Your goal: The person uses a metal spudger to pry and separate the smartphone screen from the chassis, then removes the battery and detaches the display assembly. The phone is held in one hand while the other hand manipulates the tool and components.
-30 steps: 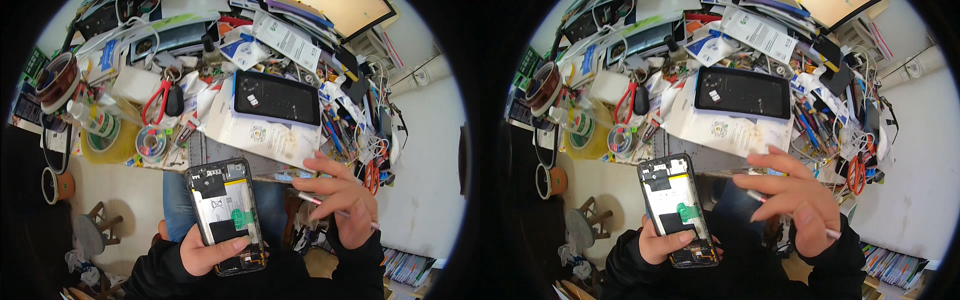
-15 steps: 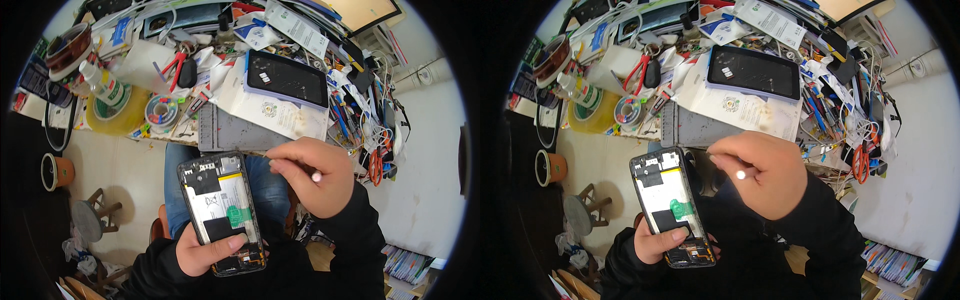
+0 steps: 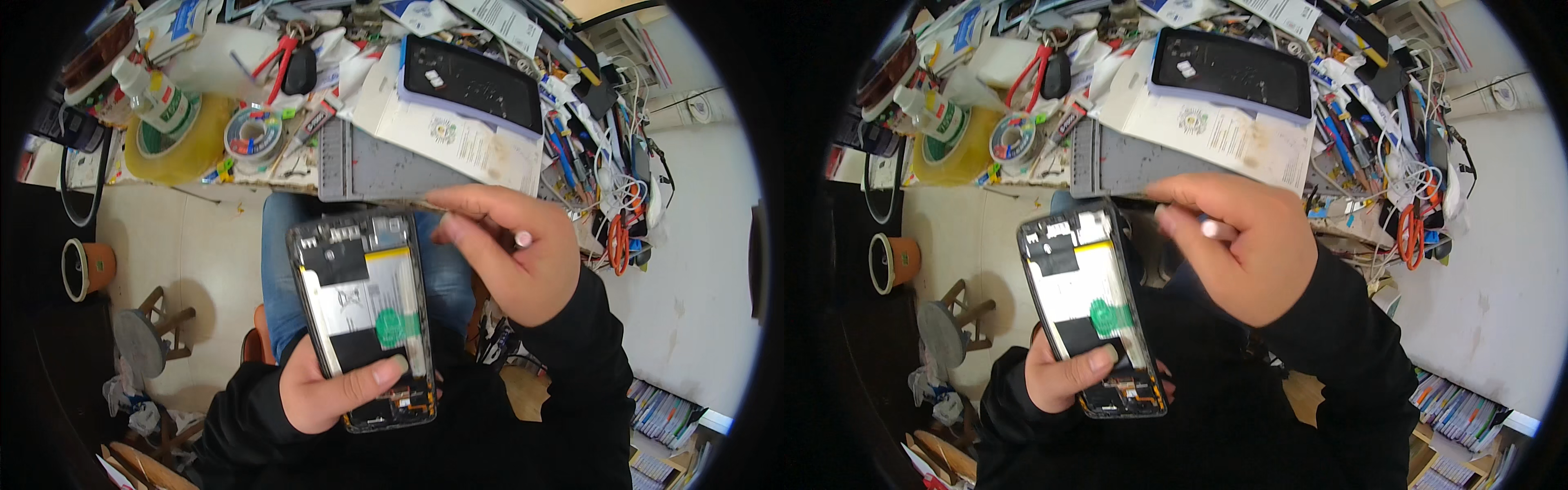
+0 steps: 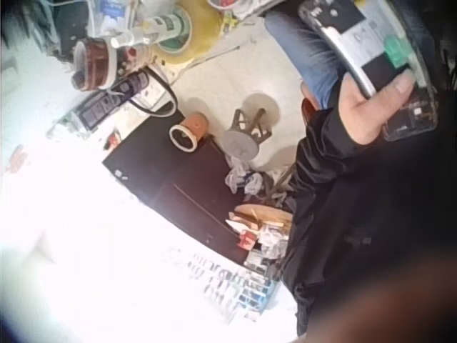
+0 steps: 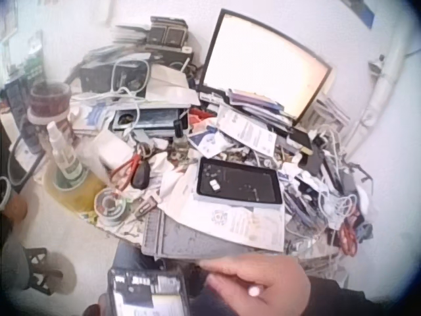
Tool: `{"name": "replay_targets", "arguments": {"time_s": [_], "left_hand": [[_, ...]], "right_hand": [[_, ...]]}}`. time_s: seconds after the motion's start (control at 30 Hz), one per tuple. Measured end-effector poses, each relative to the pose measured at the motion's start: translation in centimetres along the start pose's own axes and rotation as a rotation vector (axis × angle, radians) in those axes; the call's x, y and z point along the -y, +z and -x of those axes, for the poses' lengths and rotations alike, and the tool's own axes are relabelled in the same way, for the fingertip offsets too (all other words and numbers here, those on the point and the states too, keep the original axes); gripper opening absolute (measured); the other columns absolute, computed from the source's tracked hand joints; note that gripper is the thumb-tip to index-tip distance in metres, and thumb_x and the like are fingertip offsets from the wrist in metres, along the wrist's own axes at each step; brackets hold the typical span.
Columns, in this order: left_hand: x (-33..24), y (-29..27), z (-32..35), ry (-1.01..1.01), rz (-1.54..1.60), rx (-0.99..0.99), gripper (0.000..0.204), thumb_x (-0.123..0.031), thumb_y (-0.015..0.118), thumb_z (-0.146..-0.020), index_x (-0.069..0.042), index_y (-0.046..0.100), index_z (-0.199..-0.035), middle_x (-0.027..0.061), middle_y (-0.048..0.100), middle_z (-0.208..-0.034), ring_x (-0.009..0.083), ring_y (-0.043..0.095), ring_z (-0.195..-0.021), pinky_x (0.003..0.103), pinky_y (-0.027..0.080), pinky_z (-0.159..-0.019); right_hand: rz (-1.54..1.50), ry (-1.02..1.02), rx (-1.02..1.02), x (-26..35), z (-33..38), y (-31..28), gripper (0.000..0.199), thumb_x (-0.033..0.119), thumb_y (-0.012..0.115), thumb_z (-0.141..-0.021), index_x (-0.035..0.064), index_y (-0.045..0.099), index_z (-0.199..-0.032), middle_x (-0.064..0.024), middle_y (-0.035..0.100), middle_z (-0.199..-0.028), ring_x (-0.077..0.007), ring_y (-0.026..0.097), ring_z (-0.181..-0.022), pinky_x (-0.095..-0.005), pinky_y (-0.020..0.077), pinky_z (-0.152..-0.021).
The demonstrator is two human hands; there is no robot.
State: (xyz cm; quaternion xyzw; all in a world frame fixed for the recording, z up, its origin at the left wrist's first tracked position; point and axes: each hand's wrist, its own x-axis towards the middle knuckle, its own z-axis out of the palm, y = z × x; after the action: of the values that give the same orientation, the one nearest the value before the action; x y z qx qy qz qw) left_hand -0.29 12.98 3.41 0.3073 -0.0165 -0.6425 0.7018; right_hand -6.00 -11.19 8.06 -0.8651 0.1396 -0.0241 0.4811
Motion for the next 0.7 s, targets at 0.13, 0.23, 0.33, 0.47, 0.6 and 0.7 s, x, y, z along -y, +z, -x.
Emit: {"name": "replay_targets", "arguments": {"time_s": [0.13,0.23,0.33,0.47,0.6,0.7], "left_hand": [[-0.2,-0.1,0.0,-0.071,-0.016,0.074,0.038,-0.006,0.061,-0.106,0.003,0.055,-0.142,0.0101,0.068,-0.125,0.0175,0.064,-0.117,0.032,0.051,-0.101],[0.2,0.0,-0.2,-0.089,-0.073,0.092,0.035,-0.004,0.063,-0.105,0.003,0.058,-0.139,0.0082,0.067,-0.125,0.0158,0.061,-0.115,0.031,0.050,-0.100],[0.3,-0.4,-0.2,-0.110,-0.190,0.122,0.031,-0.005,0.065,-0.105,0.003,0.062,-0.134,0.0067,0.068,-0.123,0.0158,0.062,-0.113,0.031,0.050,-0.099],[-0.1,-1.1,0.1,-0.228,-0.095,0.080,0.037,-0.003,0.066,-0.104,0.004,0.059,-0.140,0.0081,0.068,-0.128,0.0159,0.061,-0.119,0.031,0.049,-0.103],[-0.9,-1.5,0.2,-0.245,-0.078,0.171,0.049,-0.002,0.067,-0.102,0.004,0.051,-0.149,0.0108,0.065,-0.139,0.0184,0.059,-0.128,0.032,0.045,-0.110],[-1.4,-1.3,0.3,-0.182,-0.187,0.107,0.042,0.006,0.065,-0.096,0.008,0.054,-0.137,0.0248,0.073,-0.115,0.0385,0.075,-0.107,0.047,0.062,-0.093]], "right_hand": [[-0.284,0.064,0.160,0.4,0.9,-1.1,0.053,0.006,0.085,-0.086,0.0032,0.068,-0.136,-0.0049,0.076,-0.101,0.0020,0.050,-0.067,-0.0165,0.0341,-0.057],[-0.062,-0.142,0.215,0.0,0.4,-1.7,0.032,0.007,0.082,-0.090,0.0040,0.075,-0.121,-0.0029,0.074,-0.093,-0.0010,0.053,-0.067,-0.0197,0.0371,-0.056],[0.219,-0.416,0.155,-1.1,-0.2,-1.8,0.005,0.005,0.077,-0.092,0.0051,0.076,-0.097,-0.0063,0.068,-0.078,-0.0198,0.061,-0.060,-0.0317,0.0458,-0.054],[0.433,-0.523,0.007,-2.4,0.2,-2.0,0.007,0.009,0.078,-0.088,0.0076,0.071,-0.088,-0.0075,0.066,-0.074,-0.0299,0.065,-0.064,-0.0388,0.0507,-0.056],[0.256,-0.459,0.056,-3.2,0.5,-2.6,0.016,0.010,0.079,-0.087,0.0064,0.076,-0.103,-0.0100,0.074,-0.086,-0.0301,0.072,-0.076,-0.0357,0.0557,-0.065],[0.043,-0.212,0.174,-3.0,1.2,-2.9,0.036,0.006,0.077,-0.089,0.0050,0.074,-0.125,-0.0129,0.078,-0.103,-0.0277,0.076,-0.091,-0.0307,0.0579,-0.080]]}}
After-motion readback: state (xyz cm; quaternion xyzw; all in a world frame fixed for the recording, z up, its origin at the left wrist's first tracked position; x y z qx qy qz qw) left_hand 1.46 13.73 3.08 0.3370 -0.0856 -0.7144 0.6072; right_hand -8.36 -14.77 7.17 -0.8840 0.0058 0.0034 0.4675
